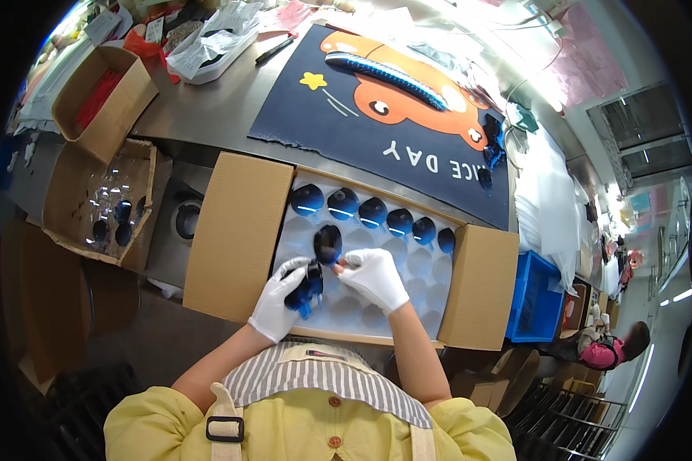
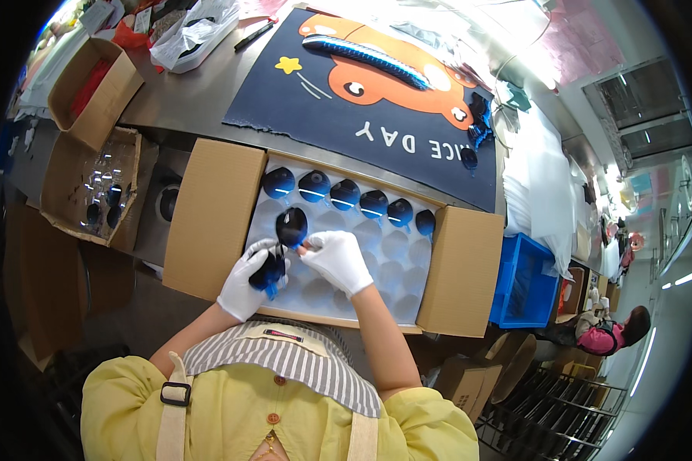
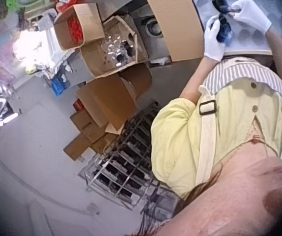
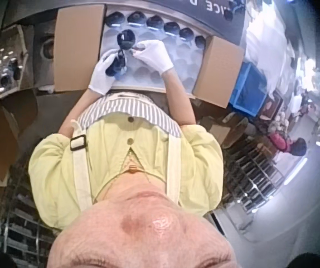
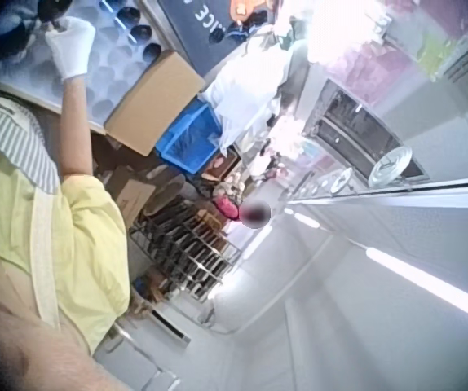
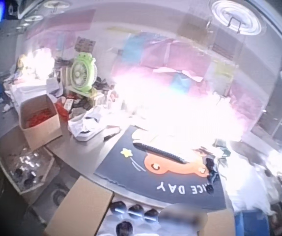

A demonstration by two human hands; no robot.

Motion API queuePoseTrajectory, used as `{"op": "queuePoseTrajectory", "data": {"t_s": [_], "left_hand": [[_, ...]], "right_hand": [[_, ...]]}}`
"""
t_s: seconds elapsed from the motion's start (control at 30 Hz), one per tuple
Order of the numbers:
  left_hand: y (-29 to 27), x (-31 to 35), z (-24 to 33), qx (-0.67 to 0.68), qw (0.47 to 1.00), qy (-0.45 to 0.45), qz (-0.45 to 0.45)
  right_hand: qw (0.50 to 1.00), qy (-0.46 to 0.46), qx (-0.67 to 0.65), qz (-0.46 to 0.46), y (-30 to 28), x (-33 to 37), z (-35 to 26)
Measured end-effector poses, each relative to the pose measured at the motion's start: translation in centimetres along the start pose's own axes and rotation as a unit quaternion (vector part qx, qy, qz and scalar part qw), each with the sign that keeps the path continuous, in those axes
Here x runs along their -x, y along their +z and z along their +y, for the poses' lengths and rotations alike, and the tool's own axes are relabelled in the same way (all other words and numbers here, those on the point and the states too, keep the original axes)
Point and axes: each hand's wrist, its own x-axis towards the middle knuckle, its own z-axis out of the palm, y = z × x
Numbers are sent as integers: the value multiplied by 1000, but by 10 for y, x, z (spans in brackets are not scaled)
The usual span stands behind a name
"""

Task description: The person repeatedly places small black circular inserts into a blue ice mold tray, then covers the tray with a translucent sheet. The person also briefly handles a metal rack and places it on the table. The task is performed in a repetitive cycle throughout the clip.

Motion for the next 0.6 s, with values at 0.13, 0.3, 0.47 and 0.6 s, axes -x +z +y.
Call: {"op": "queuePoseTrajectory", "data": {"t_s": [0.13,0.3,0.47,0.6], "left_hand": [[-8,19,10,-29,995,-58,-81],[-2,21,14,-13,982,-106,-156],[7,7,0,-31,967,-153,-203],[21,-6,-8,-95,976,-138,-141]], "right_hand": [[985,-59,165,7,14,-29,-14],[934,-1,356,39,-26,-10,10],[903,156,395,55,-85,31,71],[891,231,379,93,-111,61,112]]}}
